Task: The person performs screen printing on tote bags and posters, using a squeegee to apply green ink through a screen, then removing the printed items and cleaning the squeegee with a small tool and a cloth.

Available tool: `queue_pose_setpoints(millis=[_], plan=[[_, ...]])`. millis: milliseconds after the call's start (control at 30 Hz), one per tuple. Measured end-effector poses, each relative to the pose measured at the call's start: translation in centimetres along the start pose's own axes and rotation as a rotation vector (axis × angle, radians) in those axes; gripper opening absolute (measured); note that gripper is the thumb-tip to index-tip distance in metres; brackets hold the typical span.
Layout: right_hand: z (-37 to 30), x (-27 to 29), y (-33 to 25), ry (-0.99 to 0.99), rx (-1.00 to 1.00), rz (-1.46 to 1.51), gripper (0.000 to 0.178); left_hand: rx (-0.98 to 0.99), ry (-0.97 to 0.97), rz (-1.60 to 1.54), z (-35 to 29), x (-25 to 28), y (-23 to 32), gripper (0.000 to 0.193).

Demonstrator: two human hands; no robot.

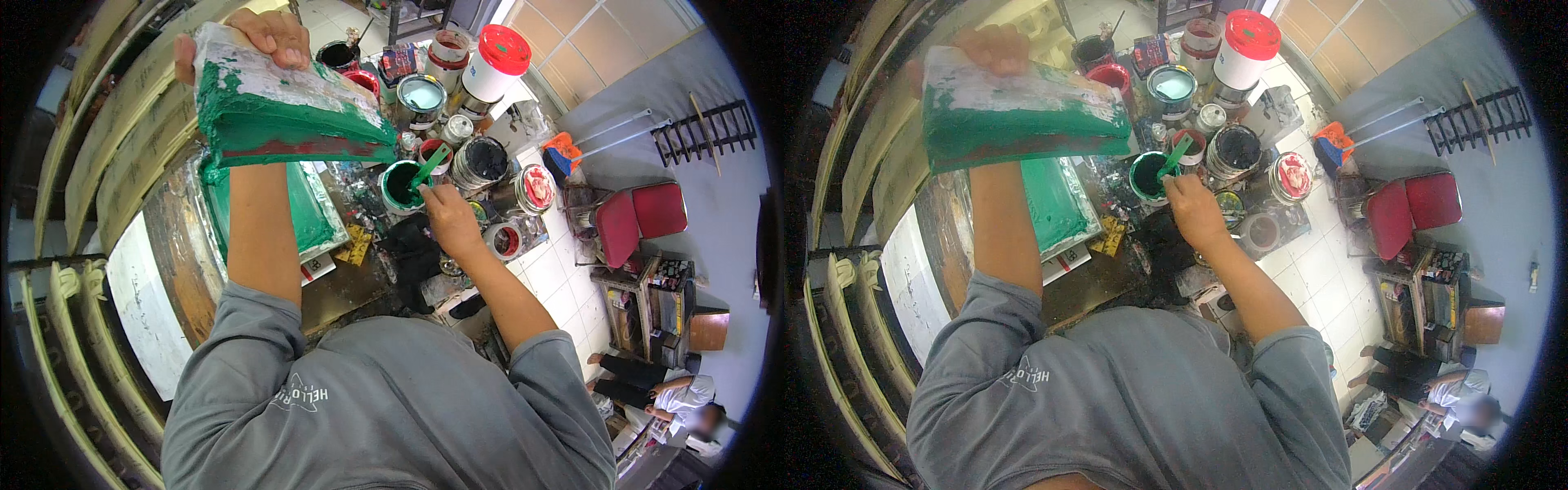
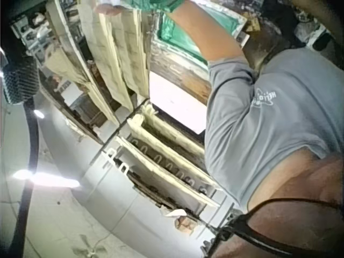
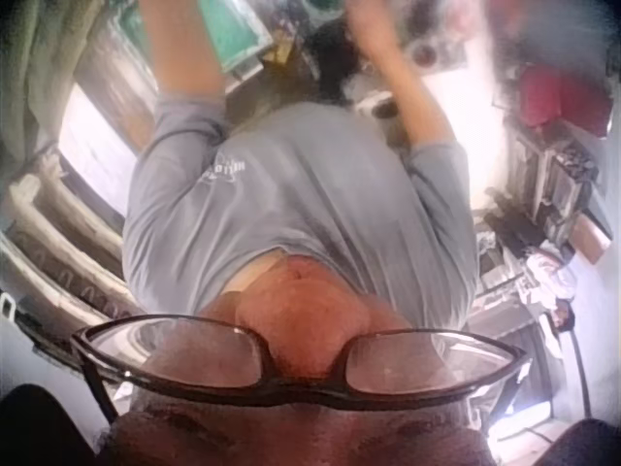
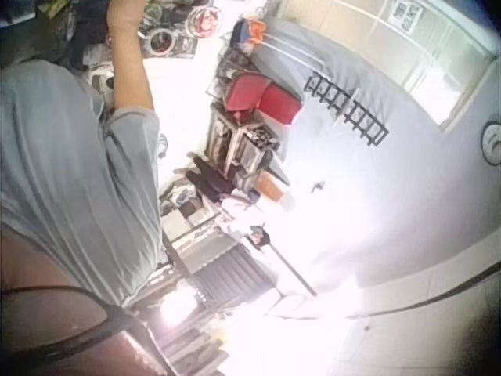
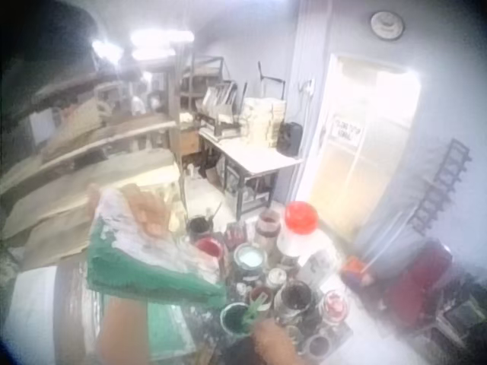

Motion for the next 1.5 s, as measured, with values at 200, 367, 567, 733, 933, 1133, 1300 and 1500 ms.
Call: queue_pose_setpoints(millis=[200, 367, 567, 733, 933, 1133, 1300, 1500], plan=[[-1.2, -0.6, 0.4, -0.166, 0.142, -0.107, 0.038, 0.005, 0.046, -0.013, -0.5, -0.3, 0.0, 0.082], [-1.9, -0.1, 2.1, -0.174, 0.222, -0.002, 0.034, 0.016, 0.074, -0.009, -0.7, -0.6, 0.0, 0.082], [-2.1, 0.4, 4.0, -0.134, 0.286, 0.108, 0.040, 0.057, 0.102, -0.008, -0.8, -1.1, 0.3, 0.081], [-2.2, 1.1, 5.7, -0.170, 0.286, 0.189, 0.051, 0.088, 0.118, 0.008, -0.4, -2.5, 0.6, 0.080], [-1.8, 6.0, 5.9, -0.057, 0.225, 0.390, 0.036, 0.122, 0.013, -0.025, 0.5, -2.8, 0.5, 0.078], [3.2, 9.3, 0.2, 0.462, -0.133, 0.540, 0.020, 0.098, 0.083, -0.089, 0.4, -4.1, -0.2, 0.073], [6.1, 8.0, -0.4, 0.474, -0.196, 0.664, 0.018, 0.091, 0.101, -0.148, 0.7, -4.8, -1.1, 0.070], [7.0, 7.6, -0.9, 0.377, -0.085, 0.694, 0.019, 0.093, 0.054, -0.172, 0.3, -3.5, -1.0, 0.061]])
Point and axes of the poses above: each hand's wrist, its own z-axis towards the middle knuckle, its own x-axis out of the back of the hand, y = z × x, the point moved 3 cm from there along z, towards the middle knuckle, and after that the axes turned 3 degrees about -x, right-handed, at the moved point
